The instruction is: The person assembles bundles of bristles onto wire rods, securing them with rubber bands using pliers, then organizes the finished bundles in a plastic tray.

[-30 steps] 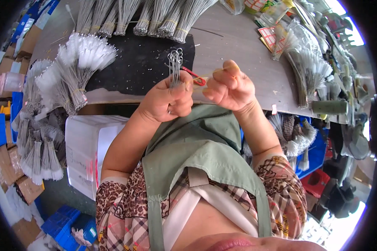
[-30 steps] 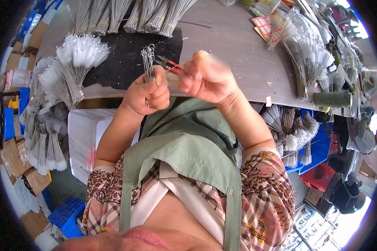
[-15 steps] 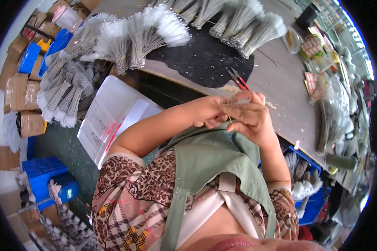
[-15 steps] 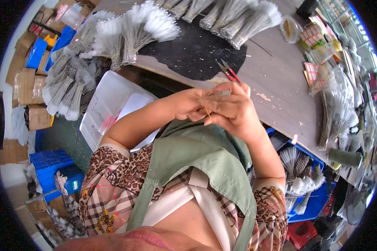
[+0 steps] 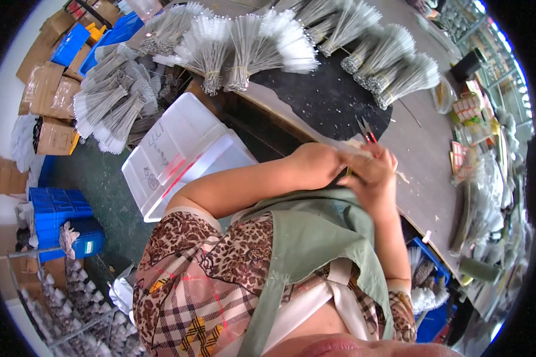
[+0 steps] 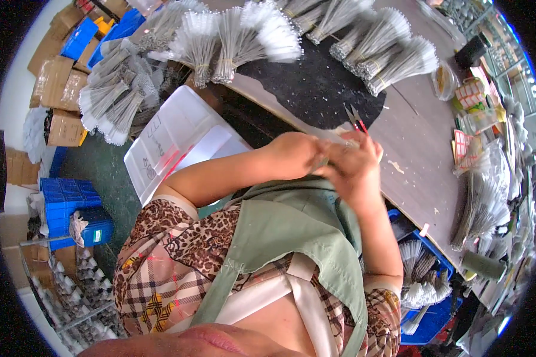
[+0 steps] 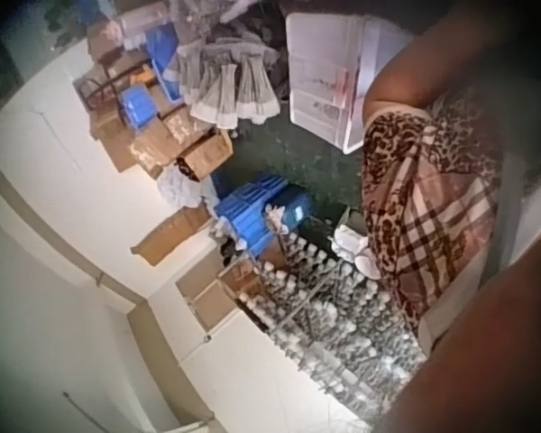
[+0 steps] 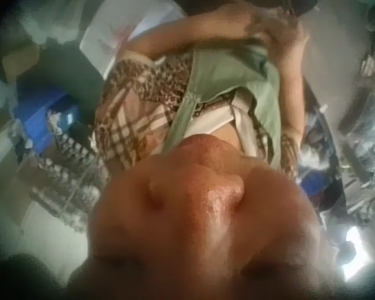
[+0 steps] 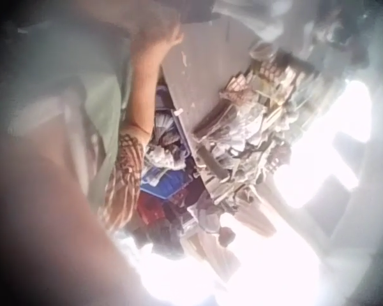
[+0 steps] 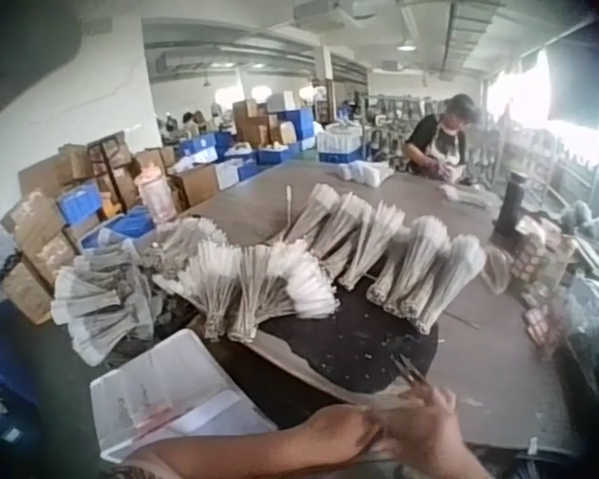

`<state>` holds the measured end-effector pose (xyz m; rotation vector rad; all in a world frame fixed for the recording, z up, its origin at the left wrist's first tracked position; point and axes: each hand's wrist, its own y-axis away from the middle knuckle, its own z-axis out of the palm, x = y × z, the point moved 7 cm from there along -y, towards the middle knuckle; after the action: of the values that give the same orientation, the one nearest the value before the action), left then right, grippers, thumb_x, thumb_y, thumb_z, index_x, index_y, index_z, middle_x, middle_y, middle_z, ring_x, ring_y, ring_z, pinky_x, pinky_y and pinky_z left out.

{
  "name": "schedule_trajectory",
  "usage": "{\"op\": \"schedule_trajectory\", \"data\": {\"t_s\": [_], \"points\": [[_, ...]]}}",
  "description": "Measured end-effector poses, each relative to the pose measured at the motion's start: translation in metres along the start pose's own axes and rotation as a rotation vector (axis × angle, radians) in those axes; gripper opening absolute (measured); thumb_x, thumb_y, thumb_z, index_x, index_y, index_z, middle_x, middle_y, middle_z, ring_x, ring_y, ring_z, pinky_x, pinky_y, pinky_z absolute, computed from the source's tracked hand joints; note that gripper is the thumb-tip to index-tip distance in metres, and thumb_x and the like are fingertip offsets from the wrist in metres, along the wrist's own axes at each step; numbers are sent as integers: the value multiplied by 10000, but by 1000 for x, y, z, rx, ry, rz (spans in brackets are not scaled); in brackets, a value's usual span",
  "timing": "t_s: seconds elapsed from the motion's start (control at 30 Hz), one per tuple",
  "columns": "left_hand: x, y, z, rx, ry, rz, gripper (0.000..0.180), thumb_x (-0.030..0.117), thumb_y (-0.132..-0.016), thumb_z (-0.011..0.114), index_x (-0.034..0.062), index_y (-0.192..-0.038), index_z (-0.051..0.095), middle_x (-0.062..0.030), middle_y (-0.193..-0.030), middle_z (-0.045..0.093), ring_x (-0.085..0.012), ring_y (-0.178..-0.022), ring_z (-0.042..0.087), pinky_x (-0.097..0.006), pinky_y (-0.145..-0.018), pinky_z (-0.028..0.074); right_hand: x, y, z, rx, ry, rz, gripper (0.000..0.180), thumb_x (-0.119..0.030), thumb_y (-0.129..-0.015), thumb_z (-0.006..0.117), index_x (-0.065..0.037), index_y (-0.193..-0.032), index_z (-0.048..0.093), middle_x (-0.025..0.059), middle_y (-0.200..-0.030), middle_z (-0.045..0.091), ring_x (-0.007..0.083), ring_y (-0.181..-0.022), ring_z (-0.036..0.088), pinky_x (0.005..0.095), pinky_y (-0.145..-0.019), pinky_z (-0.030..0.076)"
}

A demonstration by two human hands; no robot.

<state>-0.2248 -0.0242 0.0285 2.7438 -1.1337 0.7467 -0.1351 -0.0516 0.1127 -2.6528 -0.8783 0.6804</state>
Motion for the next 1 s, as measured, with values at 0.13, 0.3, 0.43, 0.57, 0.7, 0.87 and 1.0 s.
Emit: {"op": "schedule_trajectory", "data": {"t_s": [0.13,0.3,0.43,0.57,0.7,0.87,1.0], "points": [[-33,-18,41,239,1120,36,262,311,-937,461,57,-998,472,-46,-697,504,-153,-546,494,-328,-497,410,-18,13,-4,104,-71,-244,372,-358,-739,665,-56,-956,667,42,-944,655,234,-920,549,357,-857,359],[-2,-5,-35,432,1141,-55,208,244,-926,478,39,-944,503,-84,-711,520,-216,-600,522,-333,-551,433,62,18,18,511,-1639,489,535,-329,-869,578,-24,-1290,452,111,-1274,509,165,-1115,480,273,-921,310],[12,3,-48,346,43,-2,162,175,-809,574,78,-936,602,-140,-795,589,-340,-699,584,-430,-589,465,62,8,12,197,-986,317,490,-226,-736,716,-16,-1159,584,95,-1177,583,170,-970,529,359,-877,413],[-7,-6,-28,307,159,-1,146,186,-850,534,66,-917,583,-96,-728,573,-284,-631,585,-396,-554,458,-5,0,-5,234,-85,-112,401,-296,-612,754,-145,-978,689,-33,-909,653,214,-873,510,348,-841,348],[-12,-14,-20,300,1163,-201,188,193,-934,446,32,-899,536,-11,-704,524,-118,-555,492,-279,-508,413,17,12,3,410,-757,-50,294,-284,-774,660,-78,-984,667,6,-978,650,173,-921,525,314,-849,349],[2,-6,-40,557,893,-82,138,170,-911,509,38,-889,544,-23,-691,524,-122,-554,501,-253,-500,402,61,20,30,538,-1905,491,390,-250,-907,528,-49,-1241,510,102,-1206,568,135,-1045,528,248,-886,356],[17,4,-55,567,140,145,107,147,-834,581,43,-850,564,-83,-706,552,-243,-602,557,-342,-528,442,69,25,28,309,-1212,475,323,-141,-828,643,-37,-1130,605,80,-1143,609,148,-927,585,275,-805,439]]}}
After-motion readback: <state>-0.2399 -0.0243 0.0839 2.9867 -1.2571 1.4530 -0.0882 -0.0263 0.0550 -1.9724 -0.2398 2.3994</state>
